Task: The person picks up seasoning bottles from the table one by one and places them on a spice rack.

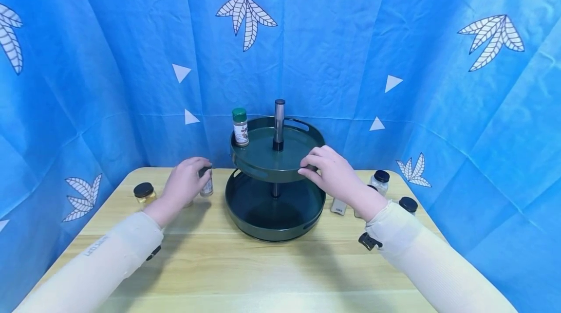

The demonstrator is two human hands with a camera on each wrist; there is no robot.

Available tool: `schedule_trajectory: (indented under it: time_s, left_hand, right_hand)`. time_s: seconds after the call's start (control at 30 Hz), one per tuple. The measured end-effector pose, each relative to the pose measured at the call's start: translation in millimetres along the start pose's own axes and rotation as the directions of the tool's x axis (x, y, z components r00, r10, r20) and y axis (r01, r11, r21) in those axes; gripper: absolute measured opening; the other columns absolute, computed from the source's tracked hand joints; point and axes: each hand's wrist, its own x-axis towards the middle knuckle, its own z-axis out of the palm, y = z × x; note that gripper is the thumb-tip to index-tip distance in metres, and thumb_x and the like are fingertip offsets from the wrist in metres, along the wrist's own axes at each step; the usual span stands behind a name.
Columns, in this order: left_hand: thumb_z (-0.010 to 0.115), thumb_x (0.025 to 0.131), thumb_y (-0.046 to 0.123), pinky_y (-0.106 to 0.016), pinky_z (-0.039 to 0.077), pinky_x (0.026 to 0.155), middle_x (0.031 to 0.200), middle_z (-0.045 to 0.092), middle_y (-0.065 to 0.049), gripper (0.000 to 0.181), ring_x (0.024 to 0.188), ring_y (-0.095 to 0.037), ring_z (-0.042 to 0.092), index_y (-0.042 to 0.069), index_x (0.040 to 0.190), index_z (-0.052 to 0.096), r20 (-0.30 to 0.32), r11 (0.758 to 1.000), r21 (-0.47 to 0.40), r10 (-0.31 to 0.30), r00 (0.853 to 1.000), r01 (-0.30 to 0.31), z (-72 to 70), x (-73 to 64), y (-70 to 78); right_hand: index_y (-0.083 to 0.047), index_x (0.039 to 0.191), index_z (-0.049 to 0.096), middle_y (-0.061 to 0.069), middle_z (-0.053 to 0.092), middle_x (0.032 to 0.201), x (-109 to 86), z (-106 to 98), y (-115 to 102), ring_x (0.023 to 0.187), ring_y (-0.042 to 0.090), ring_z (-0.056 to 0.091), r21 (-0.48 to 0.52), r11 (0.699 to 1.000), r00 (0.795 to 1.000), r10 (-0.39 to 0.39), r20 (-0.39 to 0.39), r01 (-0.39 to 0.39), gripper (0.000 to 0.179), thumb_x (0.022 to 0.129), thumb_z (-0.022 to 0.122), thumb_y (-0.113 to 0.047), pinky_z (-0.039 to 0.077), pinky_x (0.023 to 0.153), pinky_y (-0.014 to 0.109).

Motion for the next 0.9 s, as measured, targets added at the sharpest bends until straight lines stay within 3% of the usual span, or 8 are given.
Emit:
schedule_trajectory:
  time_s: [0.5, 0.73, 0.9]
  left_hand:
    - [0.069, 0.094, 0.016, -0.050, 0.051, 0.096, 0.116, 0.071, -0.013, 0.021, 0.110, -0.034, 0.065, 0.004, 0.110, 0.074, -0.027, 1.000, -0.004, 0.015, 1.000, -0.015, -21.9, 7.9, 14.4]
    - [0.069, 0.092, 0.013, -0.049, 0.053, 0.092, 0.113, 0.072, -0.012, 0.019, 0.107, -0.033, 0.066, 0.004, 0.107, 0.075, -0.082, 0.998, -0.006, 0.068, 0.994, -0.068, -31.9, 14.3, 20.8]
    - [0.069, 0.093, 0.014, -0.048, 0.053, 0.093, 0.114, 0.071, -0.012, 0.019, 0.108, -0.032, 0.065, 0.004, 0.109, 0.074, -0.060, 0.997, -0.005, 0.080, 0.995, -0.080, -39.2, 16.8, 25.2]
  right_hand:
    - [-0.012, 0.098, 0.075, 0.001, 0.068, 0.096, -0.6, 1.0, -0.4, 0.092, 0.020, 0.057, 0.003, 1.000, 1.000, 0.006, -0.003, -0.006, 0.015, 0.085, 0.080, -0.017, 0.053, 0.074, 0.035]
    - [-0.012, 0.098, 0.075, 0.002, 0.069, 0.097, -0.5, 1.0, -0.3, 0.092, 0.020, 0.057, 0.009, 1.000, 1.000, 0.010, -0.004, -0.010, 0.014, 0.086, 0.080, -0.017, 0.053, 0.074, 0.036]
    - [-0.012, 0.098, 0.075, 0.001, 0.069, 0.096, -0.5, 0.7, -0.6, 0.092, 0.020, 0.056, 0.008, 1.000, 1.000, 0.008, -0.007, -0.008, 0.014, 0.085, 0.080, -0.017, 0.052, 0.074, 0.036]
